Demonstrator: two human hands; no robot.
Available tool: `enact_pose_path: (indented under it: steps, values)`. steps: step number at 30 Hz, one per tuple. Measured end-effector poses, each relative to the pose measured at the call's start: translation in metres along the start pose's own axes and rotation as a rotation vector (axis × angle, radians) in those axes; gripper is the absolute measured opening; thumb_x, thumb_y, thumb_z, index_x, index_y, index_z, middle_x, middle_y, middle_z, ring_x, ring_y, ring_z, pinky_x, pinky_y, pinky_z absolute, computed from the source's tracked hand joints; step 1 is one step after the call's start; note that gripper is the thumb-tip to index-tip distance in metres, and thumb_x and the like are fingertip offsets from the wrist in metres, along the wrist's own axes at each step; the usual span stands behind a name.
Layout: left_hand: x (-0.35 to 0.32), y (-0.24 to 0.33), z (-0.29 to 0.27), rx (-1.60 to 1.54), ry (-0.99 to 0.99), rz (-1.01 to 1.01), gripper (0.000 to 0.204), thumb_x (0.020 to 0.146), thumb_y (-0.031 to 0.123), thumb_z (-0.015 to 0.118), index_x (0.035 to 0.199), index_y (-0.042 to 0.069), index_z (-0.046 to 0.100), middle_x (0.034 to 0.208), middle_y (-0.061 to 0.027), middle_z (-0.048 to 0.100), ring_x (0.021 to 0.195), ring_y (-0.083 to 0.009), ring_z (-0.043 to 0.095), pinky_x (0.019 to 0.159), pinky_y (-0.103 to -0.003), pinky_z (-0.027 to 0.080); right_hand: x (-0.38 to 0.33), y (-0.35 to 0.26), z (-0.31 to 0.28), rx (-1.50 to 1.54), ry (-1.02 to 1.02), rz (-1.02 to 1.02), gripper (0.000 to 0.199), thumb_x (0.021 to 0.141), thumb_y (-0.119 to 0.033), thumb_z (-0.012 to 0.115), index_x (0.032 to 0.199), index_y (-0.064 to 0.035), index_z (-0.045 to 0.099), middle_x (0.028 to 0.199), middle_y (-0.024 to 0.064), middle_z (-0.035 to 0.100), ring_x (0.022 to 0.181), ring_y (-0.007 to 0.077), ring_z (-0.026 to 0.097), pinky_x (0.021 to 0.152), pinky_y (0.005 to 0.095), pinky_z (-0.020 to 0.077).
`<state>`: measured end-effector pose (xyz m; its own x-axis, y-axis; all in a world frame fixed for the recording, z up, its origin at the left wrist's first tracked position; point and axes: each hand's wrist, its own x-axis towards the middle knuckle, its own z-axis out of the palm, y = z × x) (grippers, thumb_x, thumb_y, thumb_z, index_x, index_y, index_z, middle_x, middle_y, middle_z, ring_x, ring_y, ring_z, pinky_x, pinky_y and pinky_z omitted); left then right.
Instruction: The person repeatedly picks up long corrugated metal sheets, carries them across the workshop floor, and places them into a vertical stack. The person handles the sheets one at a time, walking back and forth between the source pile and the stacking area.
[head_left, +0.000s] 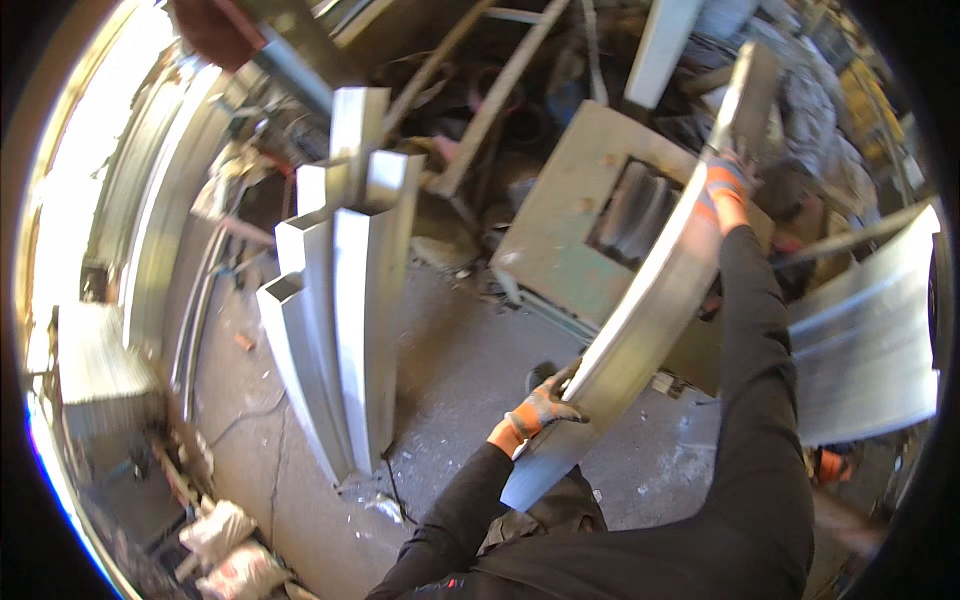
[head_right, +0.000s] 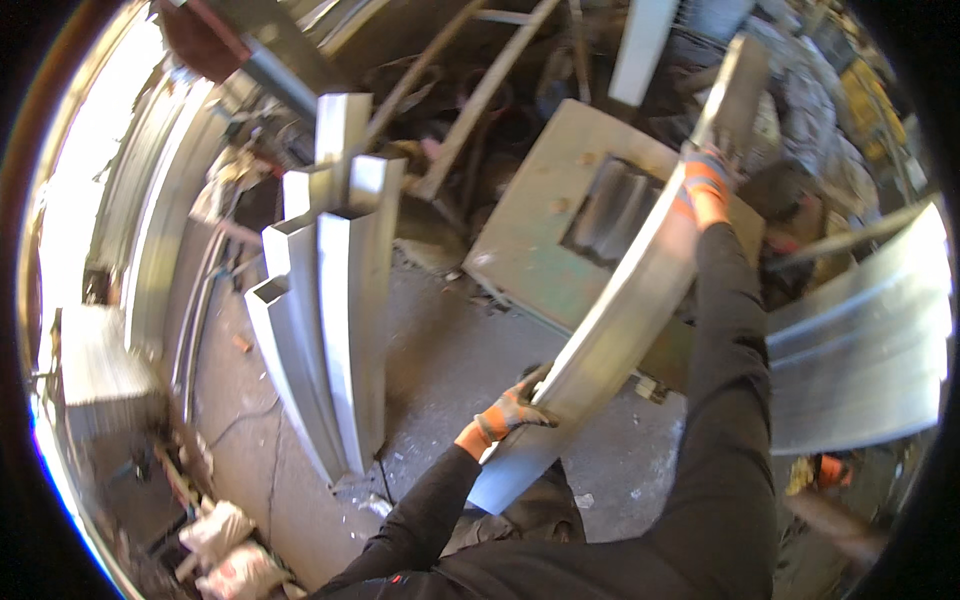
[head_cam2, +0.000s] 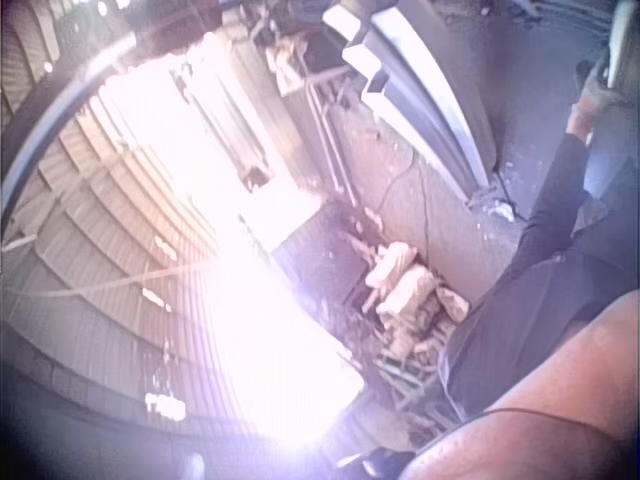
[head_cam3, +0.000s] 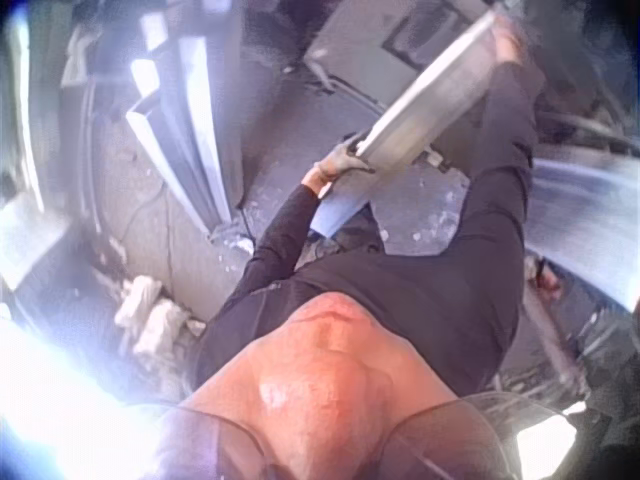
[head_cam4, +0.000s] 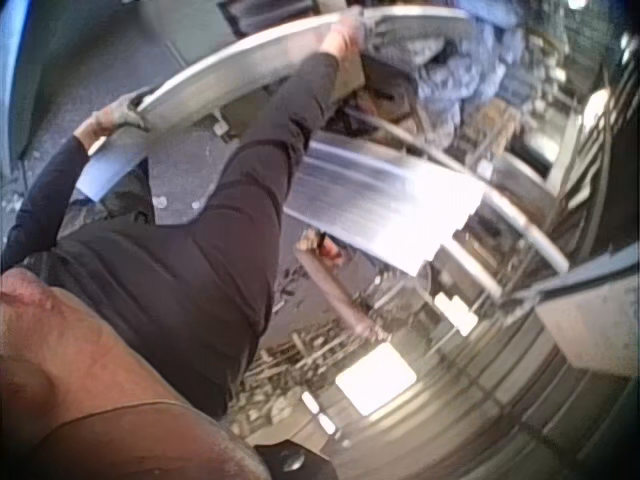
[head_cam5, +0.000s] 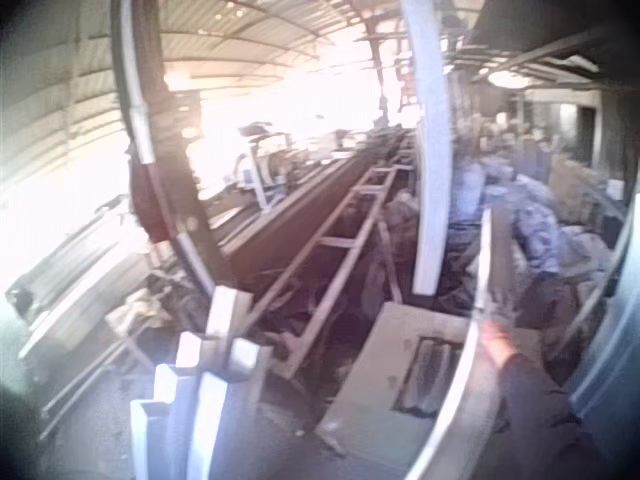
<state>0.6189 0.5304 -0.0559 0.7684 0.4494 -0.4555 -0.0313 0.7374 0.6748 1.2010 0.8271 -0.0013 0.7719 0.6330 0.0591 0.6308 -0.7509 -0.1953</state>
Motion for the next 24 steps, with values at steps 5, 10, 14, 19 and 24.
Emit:
enact_pose_path:
  steps: [5,10,14,19,24]
  values:
    - [-0.058,-0.012,-0.017,0.250,0.048,-0.023,0.119,0.079,0.005,0.097,0.184,0.006,0.039,0.178,-0.0159,0.054,0.161,-0.0222,0.049,0.132,-0.037,0.043,-0.095,-0.017,0.003,-0.160,0.234,-0.045,0.078,0.109,-0.063,0.055,0.181,-0.0336,0.043,0.193,0.0074,0.032,0.176,0.0434,0.029,0.132,0.0850,0.0218]
    - [-0.149,-0.048,-0.036,0.338,0.054,-0.037,0.121,0.077,0.013,0.098,0.183,0.005,0.041,0.177,-0.0173,0.055,0.165,-0.0258,0.047,0.137,-0.040,0.036,-0.204,-0.024,-0.006,-0.271,0.209,-0.019,0.076,0.111,-0.059,0.054,0.181,-0.0342,0.042,0.192,0.0069,0.035,0.175,0.0427,0.033,0.130,0.0871,0.0228]
    - [-0.238,-0.098,-0.055,0.325,0.051,-0.033,0.117,0.081,0.004,0.092,0.183,0.002,0.036,0.179,-0.0195,0.051,0.152,-0.0260,0.062,0.125,-0.038,0.051,-0.320,-0.033,-0.015,-0.265,0.173,-0.017,0.072,0.112,-0.056,0.054,0.180,-0.0331,0.046,0.190,0.0084,0.039,0.174,0.0436,0.036,0.130,0.0822,0.0316]
    - [-0.368,-0.174,-0.076,0.222,0.064,-0.080,0.120,0.083,-0.004,0.088,0.186,0.003,0.026,0.178,-0.0240,0.049,0.133,-0.0268,0.076,0.115,-0.039,0.061,-0.475,-0.036,-0.024,-0.225,0.188,-0.071,0.073,0.111,-0.051,0.053,0.180,-0.0269,0.046,0.190,0.0097,0.039,0.171,0.0454,0.040,0.128,0.0838,0.0333]
    - [-0.488,-0.262,-0.093,0.357,0.100,-0.062,0.124,0.081,-0.001,0.096,0.185,0.001,0.029,0.176,-0.0201,0.052,0.145,-0.0251,0.066,0.120,-0.038,0.057,-0.631,-0.027,-0.023,-0.226,0.111,-0.124,0.085,0.108,-0.051,0.064,0.184,-0.0256,0.037,0.194,0.0106,0.028,0.176,0.0467,0.029,0.130,0.0855,0.0282]
